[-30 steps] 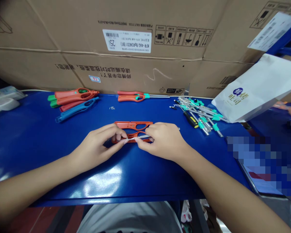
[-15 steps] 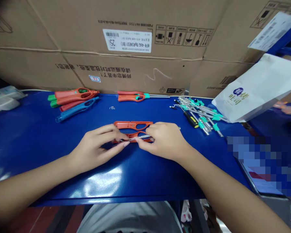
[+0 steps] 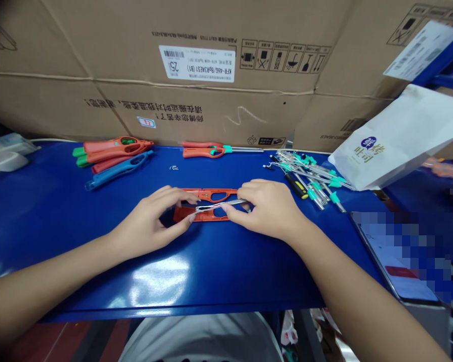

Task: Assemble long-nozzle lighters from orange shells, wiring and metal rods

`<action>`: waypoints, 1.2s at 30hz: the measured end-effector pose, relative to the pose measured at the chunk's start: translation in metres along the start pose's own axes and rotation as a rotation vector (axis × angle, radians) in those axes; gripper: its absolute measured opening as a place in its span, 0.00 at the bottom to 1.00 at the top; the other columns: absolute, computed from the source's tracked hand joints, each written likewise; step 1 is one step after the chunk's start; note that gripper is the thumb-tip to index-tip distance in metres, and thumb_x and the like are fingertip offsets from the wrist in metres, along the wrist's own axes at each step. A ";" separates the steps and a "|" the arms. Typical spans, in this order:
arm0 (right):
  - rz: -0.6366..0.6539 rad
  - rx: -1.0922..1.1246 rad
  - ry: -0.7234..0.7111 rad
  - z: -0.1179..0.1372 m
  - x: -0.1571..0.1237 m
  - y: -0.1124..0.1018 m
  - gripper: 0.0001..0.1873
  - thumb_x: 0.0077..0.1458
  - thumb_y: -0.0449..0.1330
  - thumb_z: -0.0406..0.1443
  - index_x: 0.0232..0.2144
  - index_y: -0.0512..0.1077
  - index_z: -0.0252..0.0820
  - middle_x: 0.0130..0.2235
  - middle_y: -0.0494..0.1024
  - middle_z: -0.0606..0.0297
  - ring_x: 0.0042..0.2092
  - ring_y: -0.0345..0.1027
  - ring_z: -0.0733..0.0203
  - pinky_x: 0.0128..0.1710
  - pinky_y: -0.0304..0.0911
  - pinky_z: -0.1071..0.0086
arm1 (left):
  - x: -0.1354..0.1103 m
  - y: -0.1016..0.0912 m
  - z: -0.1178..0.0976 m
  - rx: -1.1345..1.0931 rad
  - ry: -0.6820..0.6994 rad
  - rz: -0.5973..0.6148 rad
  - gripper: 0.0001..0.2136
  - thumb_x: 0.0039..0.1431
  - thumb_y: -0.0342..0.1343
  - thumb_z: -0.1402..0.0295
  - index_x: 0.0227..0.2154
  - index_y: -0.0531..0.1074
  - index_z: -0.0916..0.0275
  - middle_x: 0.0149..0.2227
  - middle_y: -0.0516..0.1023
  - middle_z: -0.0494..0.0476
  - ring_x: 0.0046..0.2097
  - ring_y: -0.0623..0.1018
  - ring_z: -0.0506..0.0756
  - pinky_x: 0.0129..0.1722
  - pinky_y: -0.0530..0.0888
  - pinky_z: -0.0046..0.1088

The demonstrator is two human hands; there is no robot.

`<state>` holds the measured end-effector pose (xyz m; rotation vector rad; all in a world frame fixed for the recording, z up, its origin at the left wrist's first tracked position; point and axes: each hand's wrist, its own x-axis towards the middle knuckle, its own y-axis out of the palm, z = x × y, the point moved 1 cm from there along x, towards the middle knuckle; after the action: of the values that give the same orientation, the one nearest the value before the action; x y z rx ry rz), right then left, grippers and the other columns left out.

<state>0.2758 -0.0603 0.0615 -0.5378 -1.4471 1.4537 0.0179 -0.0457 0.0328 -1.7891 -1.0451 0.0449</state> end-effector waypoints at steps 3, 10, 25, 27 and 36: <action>-0.030 -0.020 -0.017 -0.003 0.000 0.000 0.24 0.61 0.57 0.48 0.18 0.62 0.42 0.22 0.66 0.67 0.27 0.59 0.64 0.27 0.46 0.69 | 0.000 0.003 0.004 -0.005 0.019 0.032 0.11 0.63 0.58 0.72 0.48 0.75 0.63 0.45 0.82 0.56 0.43 0.76 0.55 0.45 0.73 0.34; -0.008 -0.014 -0.051 -0.005 0.000 0.001 0.23 0.60 0.58 0.47 0.19 0.63 0.42 0.22 0.66 0.68 0.28 0.61 0.64 0.27 0.46 0.70 | 0.001 0.007 0.009 -0.034 0.066 0.034 0.10 0.68 0.57 0.70 0.49 0.77 0.63 0.46 0.82 0.58 0.46 0.78 0.56 0.48 0.74 0.36; 0.157 0.001 -0.140 -0.007 -0.001 0.003 0.23 0.62 0.57 0.47 0.20 0.64 0.41 0.24 0.71 0.67 0.30 0.62 0.64 0.29 0.47 0.68 | 0.003 0.009 0.016 0.064 0.107 0.093 0.09 0.68 0.57 0.70 0.47 0.79 0.59 0.44 0.81 0.55 0.43 0.77 0.55 0.45 0.72 0.35; 0.223 -0.011 -0.132 -0.008 -0.002 0.003 0.23 0.61 0.58 0.48 0.21 0.65 0.41 0.25 0.72 0.66 0.30 0.64 0.63 0.30 0.47 0.67 | 0.003 0.007 0.016 0.077 0.110 0.108 0.09 0.68 0.57 0.70 0.47 0.78 0.59 0.44 0.82 0.54 0.43 0.78 0.54 0.45 0.71 0.35; 0.415 -0.086 -0.080 -0.009 -0.001 0.001 0.23 0.61 0.58 0.48 0.19 0.67 0.41 0.25 0.74 0.65 0.29 0.64 0.63 0.28 0.43 0.67 | 0.002 0.004 0.009 0.030 0.010 0.098 0.04 0.64 0.58 0.69 0.39 0.76 0.61 0.41 0.80 0.56 0.42 0.76 0.56 0.45 0.72 0.36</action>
<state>0.2832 -0.0566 0.0583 -0.8819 -1.5260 1.7552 0.0175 -0.0378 0.0259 -1.8106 -0.9449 0.1111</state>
